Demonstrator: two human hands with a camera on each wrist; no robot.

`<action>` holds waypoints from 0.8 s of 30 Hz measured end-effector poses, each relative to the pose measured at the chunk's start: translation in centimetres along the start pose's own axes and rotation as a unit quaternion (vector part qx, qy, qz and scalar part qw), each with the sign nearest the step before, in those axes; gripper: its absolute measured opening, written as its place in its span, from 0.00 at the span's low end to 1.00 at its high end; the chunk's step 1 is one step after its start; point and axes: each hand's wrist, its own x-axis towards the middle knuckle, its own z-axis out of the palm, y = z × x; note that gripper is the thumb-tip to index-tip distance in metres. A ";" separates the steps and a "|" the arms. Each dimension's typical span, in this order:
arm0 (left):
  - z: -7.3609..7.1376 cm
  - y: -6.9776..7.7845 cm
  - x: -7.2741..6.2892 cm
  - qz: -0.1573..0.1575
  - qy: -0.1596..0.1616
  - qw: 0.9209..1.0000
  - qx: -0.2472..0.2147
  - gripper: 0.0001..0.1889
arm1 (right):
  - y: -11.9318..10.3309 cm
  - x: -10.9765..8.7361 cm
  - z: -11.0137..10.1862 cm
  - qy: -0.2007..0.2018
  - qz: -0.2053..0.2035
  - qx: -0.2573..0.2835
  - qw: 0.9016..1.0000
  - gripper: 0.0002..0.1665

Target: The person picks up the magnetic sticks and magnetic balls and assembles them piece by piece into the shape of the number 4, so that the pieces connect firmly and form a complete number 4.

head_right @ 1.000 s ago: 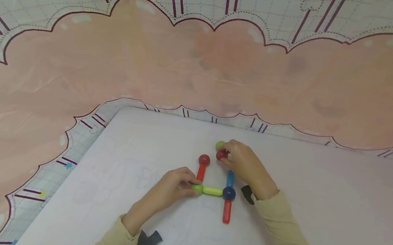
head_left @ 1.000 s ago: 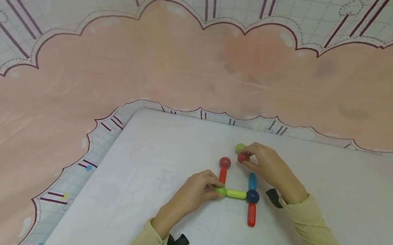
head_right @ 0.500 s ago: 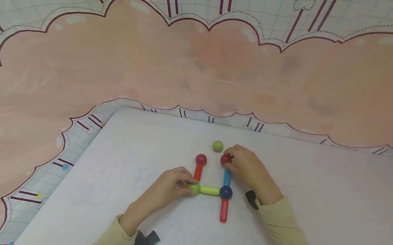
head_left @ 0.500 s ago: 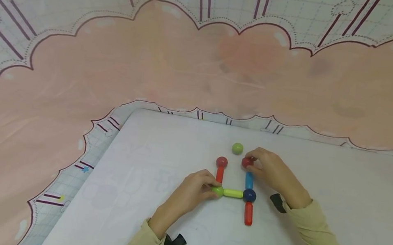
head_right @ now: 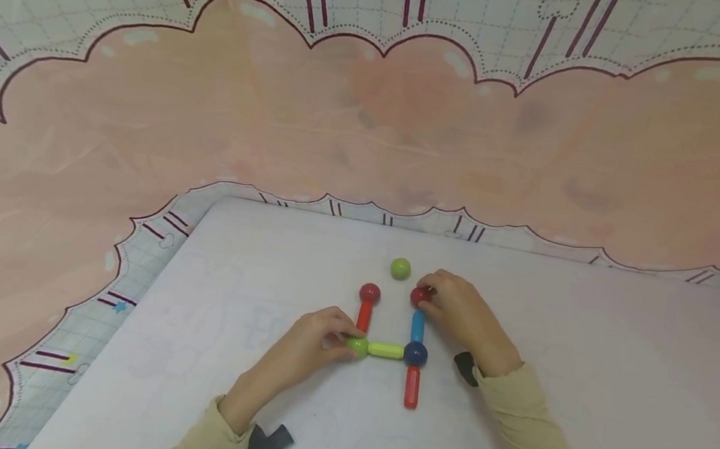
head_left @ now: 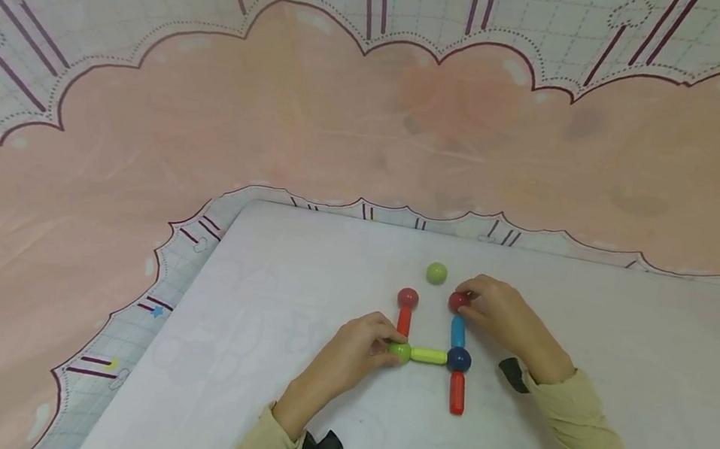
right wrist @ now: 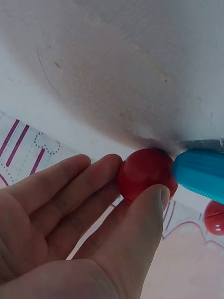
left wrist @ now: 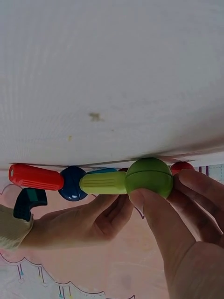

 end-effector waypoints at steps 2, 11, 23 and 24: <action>0.0 0.0 0.0 0.002 0.001 1.000 0.003 0.14 | 0.0 0.0 -0.1 -0.003 0.004 0.008 1.000 0.17; 0.0 0.3 -0.3 0.004 0.005 0.999 0.035 0.14 | 0.0 0.0 -0.1 -0.004 0.012 0.022 1.000 0.17; 0.3 2.1 0.1 0.046 0.010 0.993 0.111 0.16 | 0.4 0.1 0.0 0.001 0.008 0.030 1.000 0.17; 0.4 2.2 0.2 0.051 0.010 0.992 0.113 0.16 | 0.4 0.1 0.0 0.001 0.009 0.032 0.999 0.17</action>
